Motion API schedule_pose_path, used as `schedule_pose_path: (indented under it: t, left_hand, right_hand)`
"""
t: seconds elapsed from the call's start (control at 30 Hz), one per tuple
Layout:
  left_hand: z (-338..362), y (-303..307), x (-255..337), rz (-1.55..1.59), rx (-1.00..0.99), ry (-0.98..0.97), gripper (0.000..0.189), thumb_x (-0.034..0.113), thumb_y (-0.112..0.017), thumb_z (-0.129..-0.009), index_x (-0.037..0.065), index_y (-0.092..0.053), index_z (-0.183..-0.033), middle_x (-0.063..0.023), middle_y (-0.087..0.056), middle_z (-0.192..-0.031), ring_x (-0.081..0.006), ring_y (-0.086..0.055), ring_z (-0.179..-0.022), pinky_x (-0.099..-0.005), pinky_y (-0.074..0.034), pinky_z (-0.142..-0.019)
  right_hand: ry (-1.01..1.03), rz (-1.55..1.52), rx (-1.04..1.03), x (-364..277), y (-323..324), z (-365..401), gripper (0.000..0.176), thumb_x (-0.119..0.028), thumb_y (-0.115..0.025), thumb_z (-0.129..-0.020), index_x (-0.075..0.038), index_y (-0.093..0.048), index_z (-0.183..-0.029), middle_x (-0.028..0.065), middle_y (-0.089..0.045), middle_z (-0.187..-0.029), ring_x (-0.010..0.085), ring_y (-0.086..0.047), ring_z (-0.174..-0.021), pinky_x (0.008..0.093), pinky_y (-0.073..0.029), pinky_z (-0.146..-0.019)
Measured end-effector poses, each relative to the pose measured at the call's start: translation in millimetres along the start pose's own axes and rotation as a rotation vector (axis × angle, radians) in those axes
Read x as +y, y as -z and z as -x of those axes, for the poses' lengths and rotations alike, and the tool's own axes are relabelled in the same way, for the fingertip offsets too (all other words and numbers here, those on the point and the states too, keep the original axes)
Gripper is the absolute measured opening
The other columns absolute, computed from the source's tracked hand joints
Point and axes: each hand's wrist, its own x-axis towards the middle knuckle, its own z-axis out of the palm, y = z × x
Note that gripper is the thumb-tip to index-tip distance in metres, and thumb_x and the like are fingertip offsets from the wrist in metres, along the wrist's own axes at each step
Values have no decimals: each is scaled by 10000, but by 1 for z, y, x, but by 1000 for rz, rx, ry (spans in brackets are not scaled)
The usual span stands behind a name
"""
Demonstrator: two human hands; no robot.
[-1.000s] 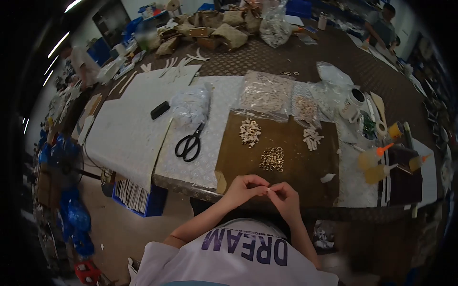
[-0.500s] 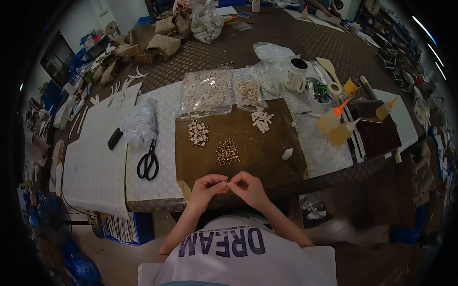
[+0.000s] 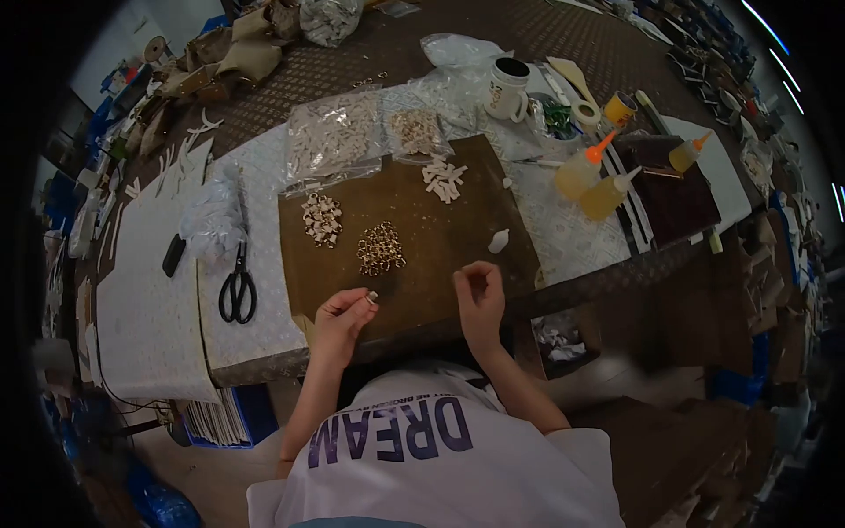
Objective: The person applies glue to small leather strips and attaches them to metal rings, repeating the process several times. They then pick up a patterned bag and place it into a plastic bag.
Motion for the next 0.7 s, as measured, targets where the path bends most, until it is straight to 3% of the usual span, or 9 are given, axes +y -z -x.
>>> schedule_pose_path:
  t: [0.07, 0.17, 0.27, 0.3, 0.4, 0.5, 0.6, 0.7]
  left_hand:
    - [-2, 4, 1, 27, 10, 20, 181, 22, -640, -843, -2, -631, -1022, -86, -666, -916, -155, -653, -813, -238, -539, -725]
    - [-2, 6, 6, 71, 30, 55, 186, 18, -636, -844, -5, -628, -1028, -86, -667, -916, -155, -655, -811, -229, -543, -726]
    - [1, 5, 10, 68, -20, 81, 186, 36, -651, -839, 4, -636, -1022, -80, -667, -928, -152, -654, -821, -236, -541, -738]
    - [2, 6, 11, 71, -17, 88, 189, 38, -654, -838, 4, -635, -1023, -82, -668, -930, -151, -654, -822, -236, -541, -738]
    - [6, 3, 12, 87, -18, 100, 201, 49, -662, -835, 2, -628, -1028, -89, -669, -936, -148, -655, -823, -237, -540, -739]
    - [10, 0, 15, 88, 9, 83, 194, 55, -666, -834, 5, -631, -1018, -84, -671, -926, -144, -655, -815, -237, -537, -734]
    - [12, 1, 14, 31, 40, 58, 191, 63, -673, -830, 9, -633, -1008, -79, -673, -914, -139, -654, -808, -236, -532, -727]
    - [12, -1, 14, 12, 41, 72, 187, 67, -678, -827, 11, -635, -1000, -77, -674, -907, -136, -653, -803, -237, -529, -722]
  right_hand:
    - [114, 213, 209, 9, 17, -10, 297, -55, -608, -874, -29, -479, -1140, 52, -534, -1023, 93, -527, -832, 220, -443, -714]
    - [309, 562, 280, 18, 29, -30, 460, -93, -625, -872, -25, -407, -1271, 112, -481, -1180, 165, -519, -1003, 270, -451, -815]
    - [137, 295, 161, 21, 29, -45, 564, -105, -623, -878, -14, -340, -1358, 150, -431, -1297, 232, -477, -1143, 318, -433, -915]
    - [129, 379, 129, 15, 28, -48, 563, -104, -596, -898, -11, -323, -1382, 153, -437, -1333, 250, -472, -1185, 338, -422, -956]
    - [77, 336, 71, 14, 30, -56, 410, -101, -541, -933, -3, -434, -1316, 134, -530, -1250, 204, -551, -1081, 303, -459, -898]
    - [79, 33, -33, 11, 28, -47, 409, -103, -543, -933, -4, -440, -1316, 101, -553, -1184, 145, -563, -1033, 252, -482, -828]
    - [99, -73, -223, -26, 8, -20, 396, -91, -566, -918, -20, -478, -1297, 67, -567, -1084, 99, -568, -950, 211, -486, -735]
    - [193, 339, -428, -55, 0, -5, 384, -66, -606, -882, -45, -533, -1259, 50, -558, -1032, 93, -574, -846, 207, -479, -669]
